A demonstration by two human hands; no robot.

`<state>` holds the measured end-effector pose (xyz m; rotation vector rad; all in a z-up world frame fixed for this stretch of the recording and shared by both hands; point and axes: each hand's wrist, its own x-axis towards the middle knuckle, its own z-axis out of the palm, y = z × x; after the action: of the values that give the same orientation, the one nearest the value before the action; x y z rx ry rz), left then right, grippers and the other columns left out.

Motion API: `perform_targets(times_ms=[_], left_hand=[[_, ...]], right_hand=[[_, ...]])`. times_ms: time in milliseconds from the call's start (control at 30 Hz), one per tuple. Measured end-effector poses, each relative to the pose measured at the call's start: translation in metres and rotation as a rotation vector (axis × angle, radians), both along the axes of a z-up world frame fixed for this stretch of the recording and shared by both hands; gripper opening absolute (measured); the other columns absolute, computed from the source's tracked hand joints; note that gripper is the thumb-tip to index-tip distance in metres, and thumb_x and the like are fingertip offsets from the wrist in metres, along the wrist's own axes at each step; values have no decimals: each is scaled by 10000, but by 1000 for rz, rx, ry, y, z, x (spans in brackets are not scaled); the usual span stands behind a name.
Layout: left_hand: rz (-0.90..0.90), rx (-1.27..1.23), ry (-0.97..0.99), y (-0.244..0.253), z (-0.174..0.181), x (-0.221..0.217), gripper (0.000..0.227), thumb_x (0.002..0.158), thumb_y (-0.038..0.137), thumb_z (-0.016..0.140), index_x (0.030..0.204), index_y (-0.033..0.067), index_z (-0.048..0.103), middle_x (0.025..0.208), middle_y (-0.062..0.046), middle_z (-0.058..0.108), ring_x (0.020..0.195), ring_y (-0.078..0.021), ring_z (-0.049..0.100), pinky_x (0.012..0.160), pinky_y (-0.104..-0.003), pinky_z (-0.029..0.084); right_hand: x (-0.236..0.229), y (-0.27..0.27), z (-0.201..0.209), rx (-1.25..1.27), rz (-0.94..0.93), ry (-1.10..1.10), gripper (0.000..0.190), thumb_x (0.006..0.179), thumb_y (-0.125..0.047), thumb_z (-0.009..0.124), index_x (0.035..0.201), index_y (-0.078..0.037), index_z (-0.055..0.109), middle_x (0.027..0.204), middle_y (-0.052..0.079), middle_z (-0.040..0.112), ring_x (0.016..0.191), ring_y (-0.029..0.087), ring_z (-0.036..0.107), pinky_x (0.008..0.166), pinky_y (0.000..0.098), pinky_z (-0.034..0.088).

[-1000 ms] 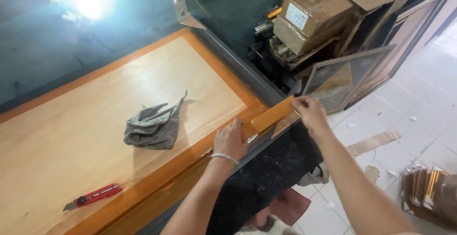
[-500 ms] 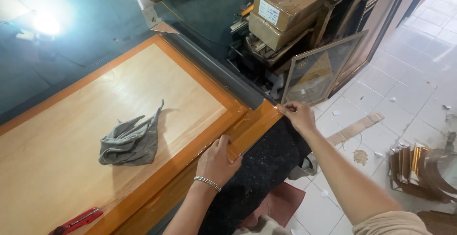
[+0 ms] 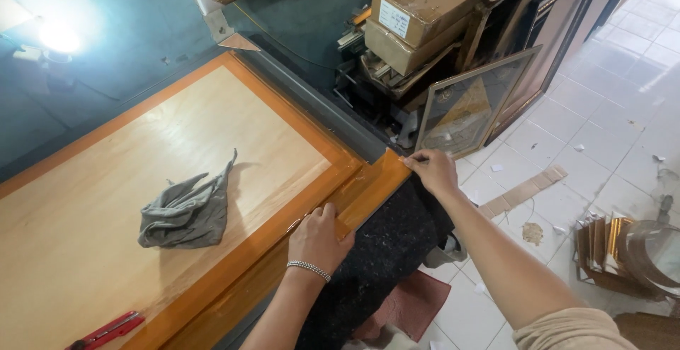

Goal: Sealing the back edges of a picture frame using adhesive tape, a utility knife, and a cloth for smoothing.

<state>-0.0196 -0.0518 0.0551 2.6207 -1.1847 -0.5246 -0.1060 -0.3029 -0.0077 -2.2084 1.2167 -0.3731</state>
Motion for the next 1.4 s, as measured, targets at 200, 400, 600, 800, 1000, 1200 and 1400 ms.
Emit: perform_targets(times_ms=[200,400,600,800,1000,1200,1400], left_hand=[[9,58,23,-3,9,-4,419,742,470,535,972,130,452,966,-78,548,991,-265,551,779,-364,491],[4,88,3,-6,12,-8,400,738,423,570,964,115,452,968,-91,553,988,-276,555,770,-383,495],[-1,100,-34,-11,2,-7,406,736,416,588,953,102,450,949,-86,557,968,-286,562,749,-417,502],[11,118,-31,-16,-6,-5,401,729,369,595,980,96,444,970,-84,559,980,-295,556,760,-430,498],[-9,143,-2,-18,-4,-2,395,750,365,587,992,86,447,987,-93,556,994,-299,551,764,-444,494],[-21,159,-1,-19,2,-2,388,753,361,589,993,95,438,1008,-87,545,1020,-294,534,787,-442,488],[-21,168,-29,-20,4,-5,378,757,351,594,998,96,451,1003,-76,549,1022,-282,533,782,-437,492]], right_hand=[[-1,6,12,12,23,11,199,761,-325,638,893,-188,699,945,75,644,974,321,570,818,411,450],[-1,8,16,4,43,-4,193,764,-302,640,893,-170,694,947,96,635,995,337,554,829,433,441],[-1,11,18,17,29,-9,174,740,-301,655,860,-184,700,902,79,645,962,314,573,785,414,461],[0,6,9,76,7,-54,199,726,-271,671,898,-172,691,882,72,646,947,286,584,773,398,464],[2,-17,-5,308,-30,-27,326,710,-361,688,964,-157,683,991,131,640,967,321,588,761,397,479],[6,-29,-11,481,-99,-67,499,703,-407,672,1049,-49,638,1098,232,578,988,347,565,804,445,452],[13,-35,-26,313,-40,11,451,676,-588,657,814,-161,701,946,118,645,940,311,594,776,380,466]])
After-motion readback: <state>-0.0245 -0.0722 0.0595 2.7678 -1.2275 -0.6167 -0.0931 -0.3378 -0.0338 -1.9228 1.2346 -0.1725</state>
